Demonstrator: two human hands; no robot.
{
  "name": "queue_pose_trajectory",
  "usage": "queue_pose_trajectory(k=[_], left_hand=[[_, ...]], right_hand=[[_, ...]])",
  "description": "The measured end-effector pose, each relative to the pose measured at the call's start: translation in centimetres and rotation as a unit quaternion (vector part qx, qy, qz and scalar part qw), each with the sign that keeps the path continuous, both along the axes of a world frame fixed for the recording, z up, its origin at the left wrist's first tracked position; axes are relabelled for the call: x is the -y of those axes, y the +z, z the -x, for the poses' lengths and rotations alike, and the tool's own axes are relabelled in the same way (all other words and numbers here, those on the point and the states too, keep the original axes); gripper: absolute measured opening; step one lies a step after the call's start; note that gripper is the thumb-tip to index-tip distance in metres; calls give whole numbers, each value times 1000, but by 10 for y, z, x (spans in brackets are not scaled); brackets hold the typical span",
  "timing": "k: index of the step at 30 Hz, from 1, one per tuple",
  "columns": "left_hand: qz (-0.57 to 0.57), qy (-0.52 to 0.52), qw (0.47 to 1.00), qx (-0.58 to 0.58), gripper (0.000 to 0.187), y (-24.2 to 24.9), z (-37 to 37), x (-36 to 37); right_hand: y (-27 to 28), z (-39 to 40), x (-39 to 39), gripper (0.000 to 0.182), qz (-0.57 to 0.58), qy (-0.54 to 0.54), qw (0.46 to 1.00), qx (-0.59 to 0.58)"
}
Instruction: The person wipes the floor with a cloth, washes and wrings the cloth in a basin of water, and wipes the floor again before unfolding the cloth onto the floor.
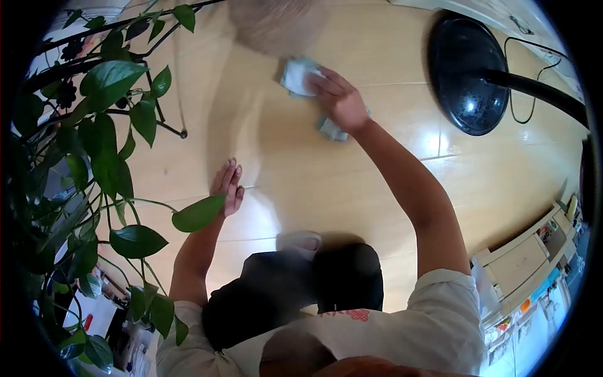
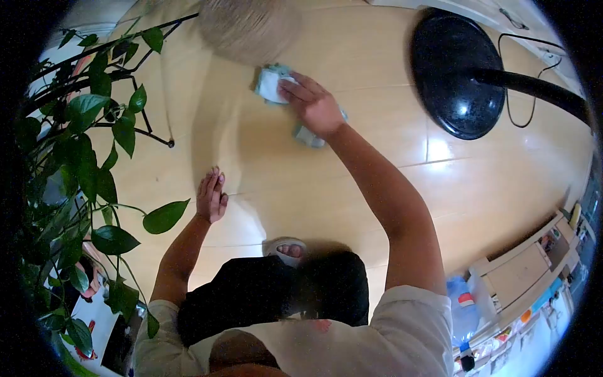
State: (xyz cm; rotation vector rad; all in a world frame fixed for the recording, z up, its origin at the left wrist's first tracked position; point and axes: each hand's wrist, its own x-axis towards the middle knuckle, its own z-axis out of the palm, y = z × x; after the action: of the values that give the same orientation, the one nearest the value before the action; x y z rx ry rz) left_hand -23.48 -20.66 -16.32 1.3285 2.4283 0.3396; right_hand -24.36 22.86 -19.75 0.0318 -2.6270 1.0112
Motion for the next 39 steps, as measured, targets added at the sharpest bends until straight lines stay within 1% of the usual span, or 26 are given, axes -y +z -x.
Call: queue_pose_trajectory(k=[1, 3, 4, 6, 7, 9, 11, 12, 13, 14, 15, 17, 19, 20, 21, 23, 24, 25, 27, 29, 30, 33, 36, 37, 38, 39], left_hand=[[8, 3, 1000, 2, 61, -1, 2, -1], [1, -7, 1000, -9, 63, -6, 1, 2], [0, -7, 1000, -14, 63, -8, 1, 5], [13, -8, 1000, -19, 64, -10, 0, 6], [12, -6, 1000, -17, 65, -10, 0, 6], [9, -5, 1000, -10, 66, -10, -1, 7], [20, -11, 1000, -16, 68, -13, -4, 12], [21, -12, 999, -21, 68, -11, -2, 9], [21, -12, 999, -25, 68, -9, -1, 5], [19, -9, 999, -28, 68, -7, -3, 3], [17, -9, 999, -31, 68, -7, -3, 1], [17, -8, 999, -34, 69, -8, -6, 2], [15, -2, 999, -42, 71, -15, -6, 6], [43, 9, 999, -28, 78, -16, -9, 6], [48, 31, 998, -5, 77, -8, -13, 1], [54, 73, 995, 36, 76, 9, -15, -19], [155, 75, 982, 73, 87, 12, -16, -21], [172, 58, 981, 63, 92, 8, -16, -20], [196, 61, 976, 70, 93, 5, -17, -20], [217, 65, 971, 79, 93, 10, -19, -23], [224, 65, 969, 82, 93, 10, -16, -25], [160, 27, 986, 26, 95, -2, -18, -12], [116, 25, 992, 38, 97, 0, -15, -14], [163, 23, 984, 71, 102, 7, -14, -18], [159, 25, 984, 78, 102, 11, -13, -19], [154, 28, 984, 83, 102, 11, -12, -20]], right_hand=[[-6, -8, -12, 31, 98, -32, 992, 66], [-16, -4, -66, 31, -27, -221, 972, -79], [4, 12, -96, 35, 123, -339, 931, -60], [-4, 42, -143, 41, 42, -443, 894, -50], [-23, 54, -158, 42, -190, -420, 885, -62], [-31, 76, -156, 42, -226, -449, 864, -42], [-33, 66, -140, 41, -156, -376, 912, -58], [-16, 60, -115, 44, -37, -342, 936, 73], [-36, 49, -100, 50, -54, -192, 980, -19], [-39, 34, -74, 54, -107, -102, 989, 27], [-33, 25, -48, 50, -95, -21, 995, 23], [6, 22, -39, 47, -60, 100, 991, -59], [1, 17, -48, 51, -21, 17, 998, -61], [-1, 23, -64, 53, -17, -77, 991, -105], [-3, 30, -76, 54, -8, -169, 975, -142], [-11, 56, -85, 57, -113, -354, 928, -25], [-15, 68, -87, 56, -146, -336, 930, 4], [-22, 88, -86, 54, -161, -314, 936, 14], [-25, 130, -86, 51, -153, -247, 956, -37], [-14, 166, -85, 48, -128, -268, 955, -22], [-19, 169, -79, 48, -151, -287, 946, -32], [-54, 125, -50, 51, -171, -16, 983, 62], [3, 97, -79, 52, -113, 118, 986, 13], [-30, 106, -102, 53, -129, 31, 991, 4], [-18, 114, -120, 53, -105, -76, 991, -42], [-6, 131, -135, 52, -88, -213, 971, 59]])
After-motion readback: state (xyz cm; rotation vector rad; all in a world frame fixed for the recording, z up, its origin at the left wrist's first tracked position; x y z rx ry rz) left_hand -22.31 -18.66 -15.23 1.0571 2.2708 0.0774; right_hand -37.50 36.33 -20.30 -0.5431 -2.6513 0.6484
